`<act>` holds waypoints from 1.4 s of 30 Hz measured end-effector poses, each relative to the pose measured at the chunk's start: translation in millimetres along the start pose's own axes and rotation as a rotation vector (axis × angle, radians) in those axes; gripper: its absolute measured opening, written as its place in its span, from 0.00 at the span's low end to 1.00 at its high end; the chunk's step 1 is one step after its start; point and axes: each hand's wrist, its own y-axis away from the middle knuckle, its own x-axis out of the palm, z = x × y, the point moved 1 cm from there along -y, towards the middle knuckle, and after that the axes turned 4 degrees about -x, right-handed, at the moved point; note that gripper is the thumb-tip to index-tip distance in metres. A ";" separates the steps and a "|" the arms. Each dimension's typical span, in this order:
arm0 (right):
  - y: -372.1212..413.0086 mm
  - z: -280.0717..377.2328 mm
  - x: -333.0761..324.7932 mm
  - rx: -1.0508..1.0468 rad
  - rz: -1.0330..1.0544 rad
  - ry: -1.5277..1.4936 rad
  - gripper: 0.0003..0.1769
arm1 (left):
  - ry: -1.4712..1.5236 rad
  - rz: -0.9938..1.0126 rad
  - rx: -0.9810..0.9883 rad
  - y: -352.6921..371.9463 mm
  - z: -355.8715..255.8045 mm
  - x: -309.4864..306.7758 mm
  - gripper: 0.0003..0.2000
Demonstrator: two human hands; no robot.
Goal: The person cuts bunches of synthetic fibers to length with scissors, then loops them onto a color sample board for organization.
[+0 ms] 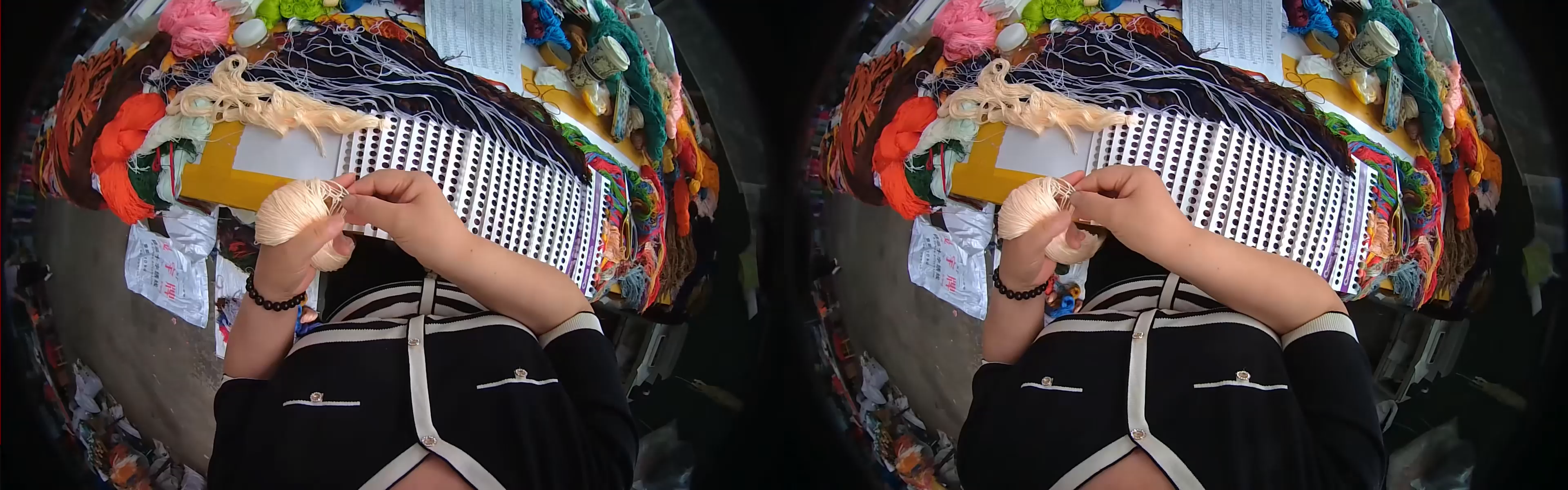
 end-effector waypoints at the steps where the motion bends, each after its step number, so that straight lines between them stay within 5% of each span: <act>1: 1.4 0.1 0.4 -0.015 0.009 -0.046 0.07 | -0.005 -0.023 -0.015 0.6 0.3 -1.6 0.18; 11: 9.1 5.9 -1.4 -0.016 -0.035 -0.046 0.07 | 0.110 -0.113 0.041 2.5 8.2 9.8 0.12; 18: 6.6 -4.2 -3.6 0.000 -0.055 0.028 0.06 | -0.068 -0.270 0.178 0.9 13.9 19.7 0.07; 21: 0.1 -7.1 -8.8 -0.061 -0.049 -0.155 0.06 | -0.053 -0.321 0.200 -0.8 13.4 12.3 0.09; 23: -3.1 0.4 -13.3 0.083 -0.130 -0.599 0.07 | -0.067 -0.340 0.188 0.3 11.3 3.6 0.11; 24: -4.9 -5.8 -22.5 0.116 -0.010 -0.707 0.08 | -0.021 -0.239 0.148 1.4 9.6 1.1 0.13; 26: -4.4 -6.1 -20.5 0.132 -0.015 -0.468 0.09 | 0.069 -0.038 0.067 3.1 7.6 -0.7 0.19; 28: -1.0 -1.9 -8.7 0.160 -0.063 -0.071 0.09 | 0.038 -0.050 0.048 1.5 12.1 8.5 0.20; 37: -0.7 -13.6 -6.6 0.121 -0.021 -0.047 0.07 | -0.112 -0.048 0.073 -2.8 19.9 8.5 0.22; 42: 2.6 -3.3 -3.0 0.070 -0.023 -0.124 0.07 | 0.098 -0.086 -0.034 0.3 8.8 11.4 0.21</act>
